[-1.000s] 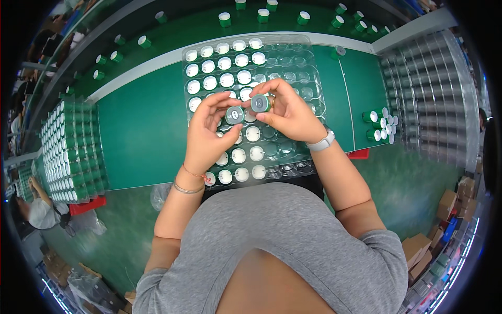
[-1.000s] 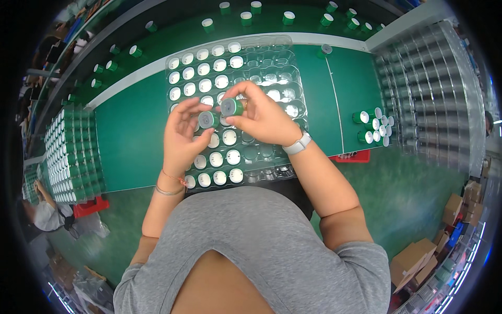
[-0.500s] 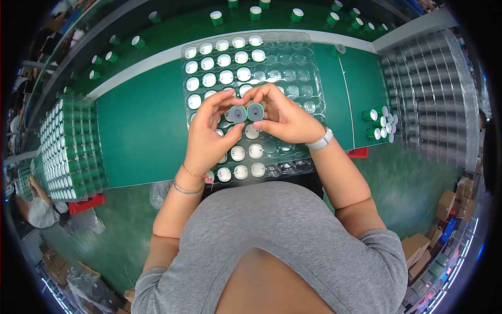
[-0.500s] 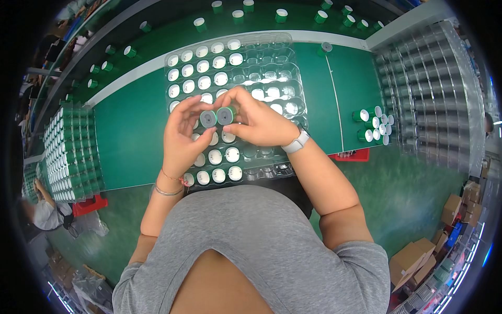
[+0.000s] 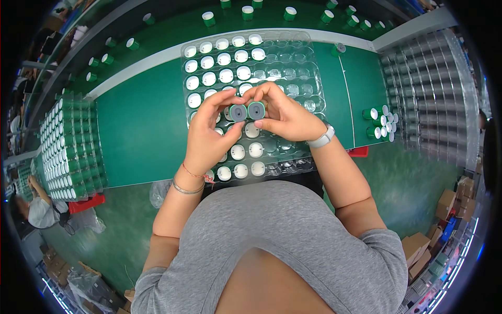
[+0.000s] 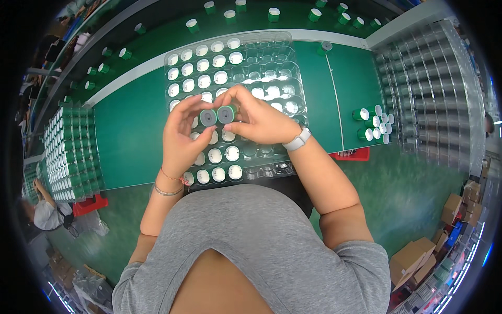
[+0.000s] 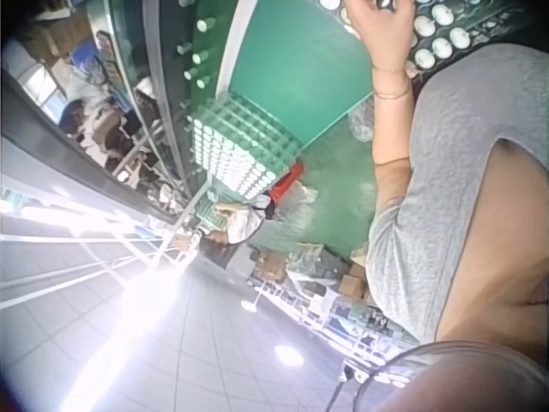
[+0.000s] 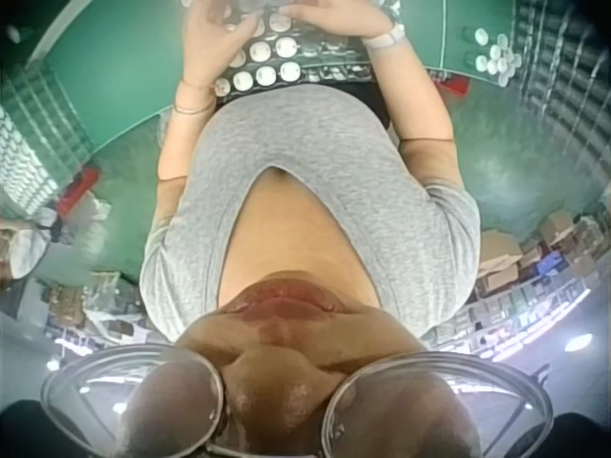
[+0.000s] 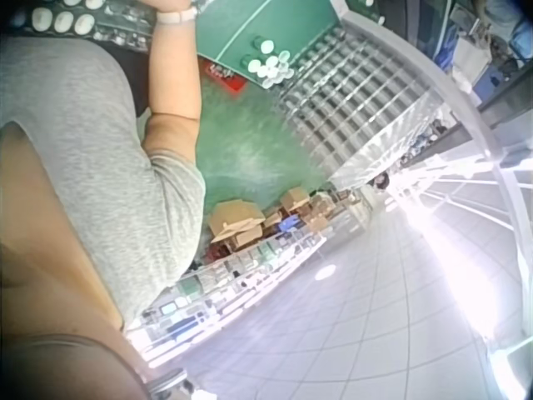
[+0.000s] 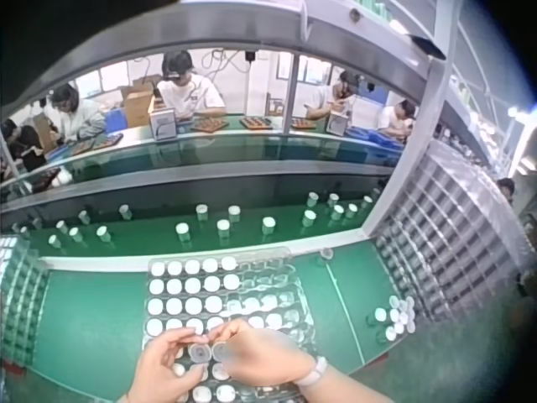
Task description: Inspecting small cylindrical green electronic components and placing them into a sorting tray on a conveyor belt.
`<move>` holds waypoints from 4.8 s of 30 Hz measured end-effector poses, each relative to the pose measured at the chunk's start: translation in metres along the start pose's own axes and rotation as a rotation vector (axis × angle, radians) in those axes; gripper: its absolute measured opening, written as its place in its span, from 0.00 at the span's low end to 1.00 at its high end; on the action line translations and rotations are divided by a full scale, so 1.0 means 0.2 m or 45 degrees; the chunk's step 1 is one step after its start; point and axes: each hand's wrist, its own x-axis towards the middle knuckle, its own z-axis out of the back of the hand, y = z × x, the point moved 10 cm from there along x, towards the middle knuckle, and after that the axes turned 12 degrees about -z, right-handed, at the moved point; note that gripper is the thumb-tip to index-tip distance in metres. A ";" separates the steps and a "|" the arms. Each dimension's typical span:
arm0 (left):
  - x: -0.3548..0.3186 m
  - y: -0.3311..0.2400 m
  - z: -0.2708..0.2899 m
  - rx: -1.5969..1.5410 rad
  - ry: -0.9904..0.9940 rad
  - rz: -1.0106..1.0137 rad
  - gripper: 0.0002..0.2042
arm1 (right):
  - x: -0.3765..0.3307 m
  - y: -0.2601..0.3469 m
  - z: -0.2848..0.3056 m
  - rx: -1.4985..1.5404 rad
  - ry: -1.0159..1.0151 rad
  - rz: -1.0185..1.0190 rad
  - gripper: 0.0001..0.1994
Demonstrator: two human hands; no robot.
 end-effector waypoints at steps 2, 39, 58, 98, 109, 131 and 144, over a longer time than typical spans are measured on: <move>0.01 -0.01 0.00 0.039 0.014 -0.007 0.29 | 0.00 0.00 0.01 0.005 -0.023 0.014 0.20; 0.05 -0.53 0.27 0.202 -0.079 -0.471 0.34 | -0.06 0.41 0.00 -1.167 -0.750 0.106 0.16; 0.01 -0.34 0.18 0.285 -0.023 -0.306 0.26 | -0.03 0.27 -0.15 -0.348 -0.672 0.127 0.13; -0.26 0.14 0.68 0.825 -0.463 -0.093 0.13 | -0.64 2.59 0.80 -1.575 -2.267 1.160 0.16; -0.26 0.11 0.65 0.850 -0.445 -0.123 0.10 | -0.63 2.59 0.82 -1.629 -2.198 1.022 0.13; -0.21 0.16 0.64 0.805 -0.416 -0.014 0.08 | 0.11 0.94 1.17 -1.428 -1.390 0.250 0.14; -0.18 0.15 0.64 0.884 -0.412 -0.001 0.08 | 0.56 0.37 1.64 -1.631 -1.510 -0.701 0.28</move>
